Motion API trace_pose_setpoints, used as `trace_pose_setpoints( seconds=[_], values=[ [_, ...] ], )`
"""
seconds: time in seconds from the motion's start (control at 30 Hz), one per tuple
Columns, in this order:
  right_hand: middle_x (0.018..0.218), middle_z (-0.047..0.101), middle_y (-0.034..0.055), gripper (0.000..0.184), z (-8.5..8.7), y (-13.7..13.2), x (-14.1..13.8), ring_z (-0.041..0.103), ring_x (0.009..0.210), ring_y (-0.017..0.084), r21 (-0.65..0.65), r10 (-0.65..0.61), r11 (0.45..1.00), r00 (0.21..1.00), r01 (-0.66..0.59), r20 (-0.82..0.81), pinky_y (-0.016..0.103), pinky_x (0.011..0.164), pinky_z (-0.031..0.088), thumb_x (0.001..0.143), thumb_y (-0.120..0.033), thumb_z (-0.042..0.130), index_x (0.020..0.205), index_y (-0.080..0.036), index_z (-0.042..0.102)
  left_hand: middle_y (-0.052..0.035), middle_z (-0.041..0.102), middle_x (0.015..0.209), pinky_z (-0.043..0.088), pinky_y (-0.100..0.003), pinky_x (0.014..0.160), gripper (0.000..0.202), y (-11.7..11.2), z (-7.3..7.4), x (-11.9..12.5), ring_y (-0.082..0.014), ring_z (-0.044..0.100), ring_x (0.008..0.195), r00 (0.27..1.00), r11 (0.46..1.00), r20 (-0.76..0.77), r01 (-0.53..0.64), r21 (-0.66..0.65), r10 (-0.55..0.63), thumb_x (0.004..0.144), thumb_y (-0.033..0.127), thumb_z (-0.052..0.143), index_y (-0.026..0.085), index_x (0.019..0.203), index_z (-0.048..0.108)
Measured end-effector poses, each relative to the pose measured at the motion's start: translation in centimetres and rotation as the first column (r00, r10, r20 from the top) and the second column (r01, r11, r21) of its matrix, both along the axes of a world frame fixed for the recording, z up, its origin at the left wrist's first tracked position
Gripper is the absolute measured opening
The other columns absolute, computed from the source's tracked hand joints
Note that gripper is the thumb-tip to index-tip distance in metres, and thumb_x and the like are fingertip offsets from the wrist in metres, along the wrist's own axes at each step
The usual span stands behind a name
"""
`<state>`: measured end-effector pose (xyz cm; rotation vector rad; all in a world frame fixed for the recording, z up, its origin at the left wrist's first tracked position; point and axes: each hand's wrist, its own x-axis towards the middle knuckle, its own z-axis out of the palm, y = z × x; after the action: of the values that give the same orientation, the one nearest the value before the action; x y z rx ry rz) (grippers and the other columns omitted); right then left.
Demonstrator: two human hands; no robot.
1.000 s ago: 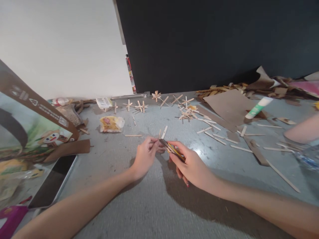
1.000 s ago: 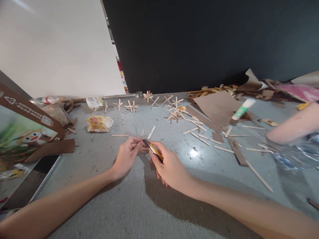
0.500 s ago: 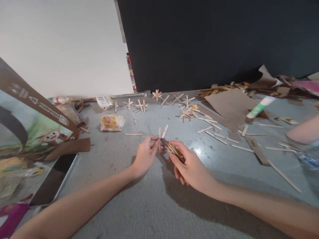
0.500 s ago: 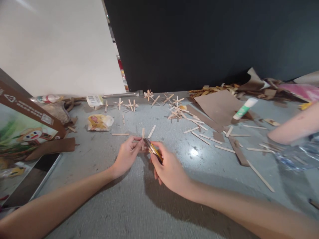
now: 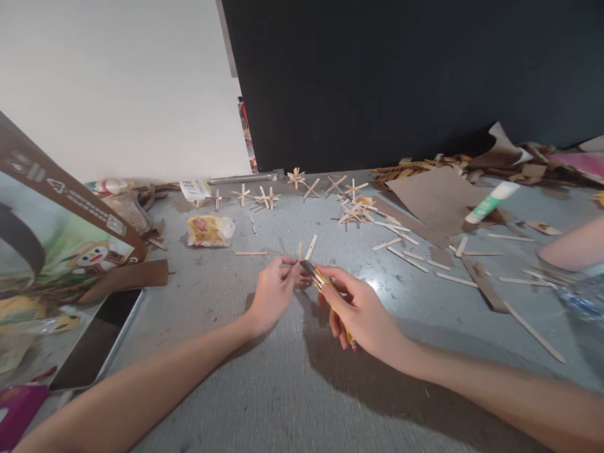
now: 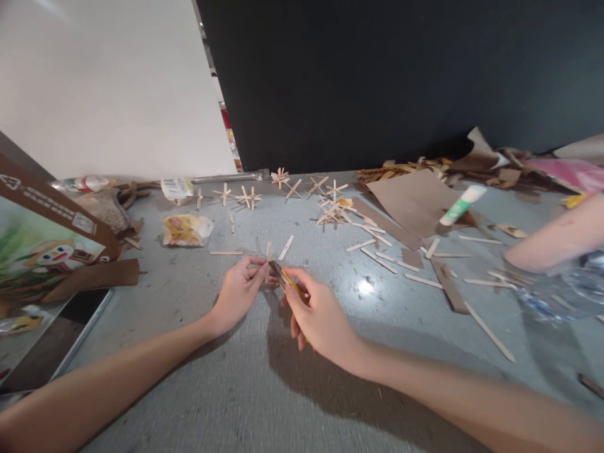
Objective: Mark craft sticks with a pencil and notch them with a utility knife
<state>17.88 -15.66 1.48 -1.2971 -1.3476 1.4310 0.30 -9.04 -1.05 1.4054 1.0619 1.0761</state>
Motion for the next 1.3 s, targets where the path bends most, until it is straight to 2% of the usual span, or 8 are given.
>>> trace_pose_setpoints(
  seconds=[0.2,0.37,0.57,0.67,0.9,1.03,1.2,1.3],
  values=[
    [0.083,0.066,0.0007,0.057,0.41,0.46,0.6,0.054,0.038,0.009,-0.023,-0.005,1.0,1.0,0.004,-0.022,0.019,0.027,0.041,0.096,-0.055,0.055,0.144,-0.024,0.053,-0.0094,0.079,0.084,0.064,-0.037,0.076,0.034,0.11,-0.01,-0.07,-0.0227,0.079,0.077,1.0,0.999,-0.011,-0.023,0.048,0.023,0.091,0.05,0.067,0.017,0.094,0.059],
    [0.081,0.063,-0.0011,0.052,0.28,0.29,0.56,0.053,0.038,0.009,-0.007,-0.006,1.0,0.999,0.005,-0.037,0.02,0.027,0.041,0.096,-0.054,0.056,0.138,-0.024,0.057,-0.0089,0.079,0.083,0.063,-0.033,0.066,0.036,-0.23,0.47,0.06,-0.0211,0.077,0.07,0.999,0.998,-0.042,-0.025,0.052,0.027,0.092,0.053,0.064,0.018,0.093,0.058],
    [0.083,0.06,-0.0015,0.045,0.34,-0.19,-0.17,0.054,0.041,0.008,0.015,-0.029,0.999,0.998,0.03,-0.059,0.019,0.028,0.041,0.094,-0.055,0.055,0.122,-0.02,0.057,-0.01,0.08,0.084,0.064,-0.037,0.068,0.04,-0.29,0.67,0.19,-0.0247,0.079,0.072,1.0,1.0,-0.012,0.006,-0.002,-0.006,0.091,0.058,0.064,0.02,0.096,0.053],
    [0.085,0.063,0.0006,0.049,0.51,-0.19,-0.27,0.055,0.042,0.008,0.007,-0.029,1.0,0.998,0.029,-0.051,0.019,0.029,0.041,0.093,-0.056,0.055,0.127,-0.02,0.056,-0.0092,0.08,0.083,0.064,-0.037,0.067,0.04,-0.22,0.58,0.15,-0.0238,0.078,0.07,1.0,1.0,-0.022,-0.007,0.008,0.007,0.091,0.058,0.065,0.02,0.096,0.053],
    [0.084,0.066,0.0018,0.057,0.58,0.09,0.34,0.052,0.037,0.008,0.011,-0.02,1.0,1.0,0.02,-0.011,0.02,0.026,0.038,0.096,-0.055,0.054,0.142,-0.022,0.059,-0.0049,0.075,0.077,0.059,-0.028,0.064,0.033,-0.21,0.75,-0.05,-0.0155,0.072,0.063,0.995,0.988,-0.066,-0.065,0.139,0.074,0.094,0.051,0.063,0.018,0.089,0.061],
    [0.083,0.066,0.002,0.061,0.47,0.22,0.34,0.053,0.038,0.009,0.007,-0.029,1.0,0.999,0.029,-0.036,0.02,0.027,0.039,0.095,-0.056,0.056,0.145,-0.021,0.058,-0.0057,0.076,0.079,0.059,-0.028,0.064,0.035,-0.09,0.66,-0.01,-0.0159,0.072,0.063,0.997,0.993,-0.047,-0.049,0.109,0.055,0.093,0.053,0.063,0.018,0.089,0.06],
    [0.079,0.066,0.0014,0.06,0.09,0.05,0.2,0.049,0.036,0.007,0.045,-0.007,0.999,1.0,0.008,-0.005,0.019,0.028,0.036,0.099,-0.055,0.051,0.148,-0.021,0.056,-0.0077,0.079,0.081,0.063,-0.035,0.065,0.041,-0.04,0.26,0.12,-0.0211,0.076,0.068,0.999,1.0,0.043,-0.001,0.016,0.001,0.091,0.06,0.064,0.02,0.095,0.056],
    [0.079,0.067,0.0017,0.061,-0.02,-0.01,0.24,0.048,0.036,0.007,0.041,-0.003,0.999,1.0,0.003,0.01,0.019,0.028,0.036,0.099,-0.055,0.05,0.151,-0.021,0.054,-0.008,0.078,0.081,0.064,-0.037,0.069,0.041,-0.02,0.32,0.09,-0.0224,0.077,0.072,0.999,1.0,0.046,0.007,0.008,-0.007,0.09,0.061,0.064,0.02,0.093,0.056]
  ],
)
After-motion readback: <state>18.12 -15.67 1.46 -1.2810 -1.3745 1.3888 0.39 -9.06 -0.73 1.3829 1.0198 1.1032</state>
